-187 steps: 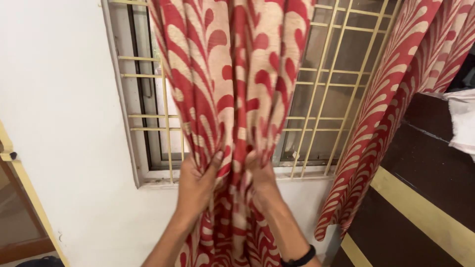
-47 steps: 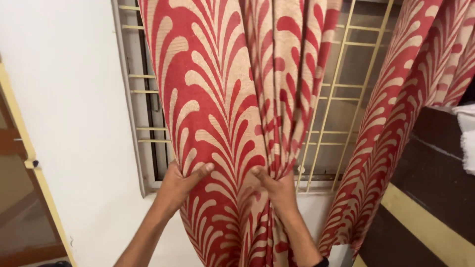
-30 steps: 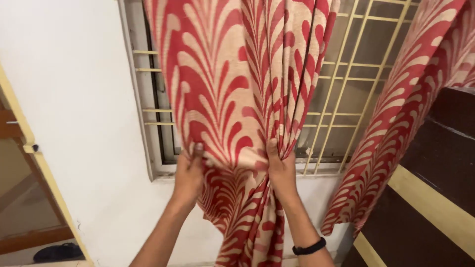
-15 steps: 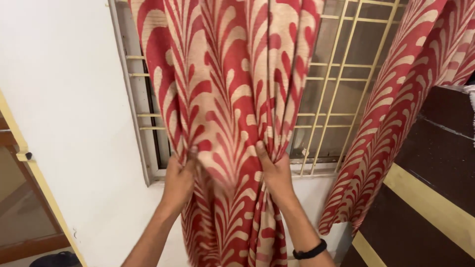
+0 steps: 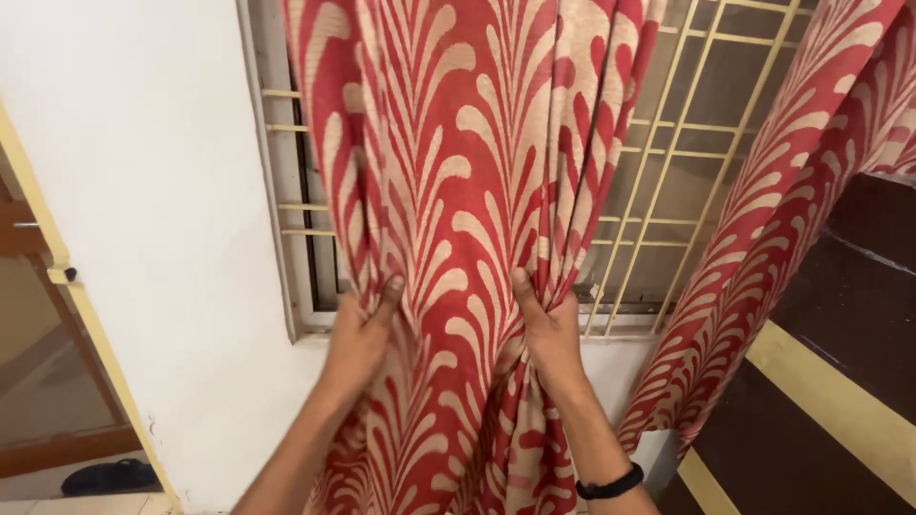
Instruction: The person repeatedly gathers and releases a red and beige patterned curtain with both hands in front of a window. The hands pull the fabric together and then let it fall back, repeating this motion continuously.
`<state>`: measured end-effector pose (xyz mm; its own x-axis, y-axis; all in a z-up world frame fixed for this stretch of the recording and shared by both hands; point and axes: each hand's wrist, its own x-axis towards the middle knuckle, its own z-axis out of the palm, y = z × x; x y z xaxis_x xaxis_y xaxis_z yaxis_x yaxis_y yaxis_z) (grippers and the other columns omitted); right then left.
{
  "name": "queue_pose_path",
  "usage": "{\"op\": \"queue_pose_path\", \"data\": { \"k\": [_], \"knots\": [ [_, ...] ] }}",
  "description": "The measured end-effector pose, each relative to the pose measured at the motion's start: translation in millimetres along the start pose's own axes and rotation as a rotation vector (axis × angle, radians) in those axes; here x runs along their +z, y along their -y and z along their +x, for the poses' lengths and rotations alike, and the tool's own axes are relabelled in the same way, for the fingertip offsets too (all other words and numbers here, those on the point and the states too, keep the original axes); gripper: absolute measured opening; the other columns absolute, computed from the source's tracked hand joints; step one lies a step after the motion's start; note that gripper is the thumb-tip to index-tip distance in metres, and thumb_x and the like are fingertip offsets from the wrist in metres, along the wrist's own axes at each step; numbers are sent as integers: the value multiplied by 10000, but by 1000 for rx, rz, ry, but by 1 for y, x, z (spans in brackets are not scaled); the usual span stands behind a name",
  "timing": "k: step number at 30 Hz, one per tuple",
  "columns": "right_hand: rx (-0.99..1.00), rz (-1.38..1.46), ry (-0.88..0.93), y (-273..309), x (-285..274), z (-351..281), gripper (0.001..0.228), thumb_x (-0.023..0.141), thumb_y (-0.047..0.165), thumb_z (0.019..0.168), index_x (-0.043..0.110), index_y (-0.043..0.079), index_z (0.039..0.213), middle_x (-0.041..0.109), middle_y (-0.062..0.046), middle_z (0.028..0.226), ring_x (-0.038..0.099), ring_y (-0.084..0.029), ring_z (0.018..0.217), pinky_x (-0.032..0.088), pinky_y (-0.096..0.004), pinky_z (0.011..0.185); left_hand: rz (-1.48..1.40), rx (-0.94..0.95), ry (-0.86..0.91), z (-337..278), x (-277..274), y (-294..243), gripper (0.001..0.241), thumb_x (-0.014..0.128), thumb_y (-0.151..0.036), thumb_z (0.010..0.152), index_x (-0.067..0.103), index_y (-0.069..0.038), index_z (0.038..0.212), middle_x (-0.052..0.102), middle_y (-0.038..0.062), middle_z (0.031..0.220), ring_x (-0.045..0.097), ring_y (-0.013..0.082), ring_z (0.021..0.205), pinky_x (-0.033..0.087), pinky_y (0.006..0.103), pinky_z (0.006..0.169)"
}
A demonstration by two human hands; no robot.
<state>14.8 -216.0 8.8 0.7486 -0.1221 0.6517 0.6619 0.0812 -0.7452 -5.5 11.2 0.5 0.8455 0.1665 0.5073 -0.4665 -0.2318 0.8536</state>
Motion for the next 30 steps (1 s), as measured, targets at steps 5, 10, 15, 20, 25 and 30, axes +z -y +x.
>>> {"op": "queue_pose_path", "data": {
  "k": [5, 10, 15, 20, 25, 30],
  "knots": [
    [24, -33, -18, -1, -9, 3, 508, 693, 425, 953, 698, -21, 1196, 755, -86, 1087, 680, -163, 981, 538, -316, 890, -212, -47, -36, 10, 8, 40, 456, 515, -409, 1073, 699, 5, 1020, 701, 82, 765, 598, 206, 618, 509, 390, 576],
    [-21, -107, -28, 2, -33, 9, 643, 681, 526, 909, 644, -3, 1272, 732, -77, 1182, 687, -163, 1061, 533, -316, 919, -553, 19, -77, -1, 5, 3, 452, 526, -360, 1049, 675, 19, 1246, 792, 57, 1041, 719, 180, 925, 573, 379, 838],
    [57, -39, -118, 10, -44, 10, 624, 655, 515, 924, 658, 24, 1309, 725, -89, 1206, 678, -150, 1035, 544, -336, 913, -113, -93, 63, -7, 5, -34, 506, 687, -366, 896, 700, -21, 1267, 796, 153, 1123, 777, 250, 1012, 618, 404, 912],
    [208, -79, -7, -23, -33, 10, 349, 632, 370, 1021, 660, 100, 1241, 696, -66, 1002, 657, -238, 833, 529, -417, 721, -379, -31, 22, 10, 27, 5, 570, 608, -450, 941, 651, -49, 1344, 741, 130, 1251, 677, 207, 1107, 524, 386, 970],
    [-91, -146, 85, -16, -43, 10, 315, 613, 342, 1018, 705, 76, 1159, 738, -5, 957, 632, -101, 880, 535, -298, 791, -417, -86, -98, 20, 19, 43, 470, 601, -374, 988, 693, 18, 1232, 754, 187, 1216, 697, 270, 1059, 537, 431, 921],
    [113, -280, -62, 10, -53, 9, 439, 647, 500, 919, 725, 75, 997, 695, -3, 778, 646, -123, 741, 548, -344, 713, -467, -138, -55, 10, 3, 27, 752, 578, -626, 863, 606, 23, 1242, 716, 163, 1134, 716, 268, 1064, 604, 443, 925]
  ]
}}
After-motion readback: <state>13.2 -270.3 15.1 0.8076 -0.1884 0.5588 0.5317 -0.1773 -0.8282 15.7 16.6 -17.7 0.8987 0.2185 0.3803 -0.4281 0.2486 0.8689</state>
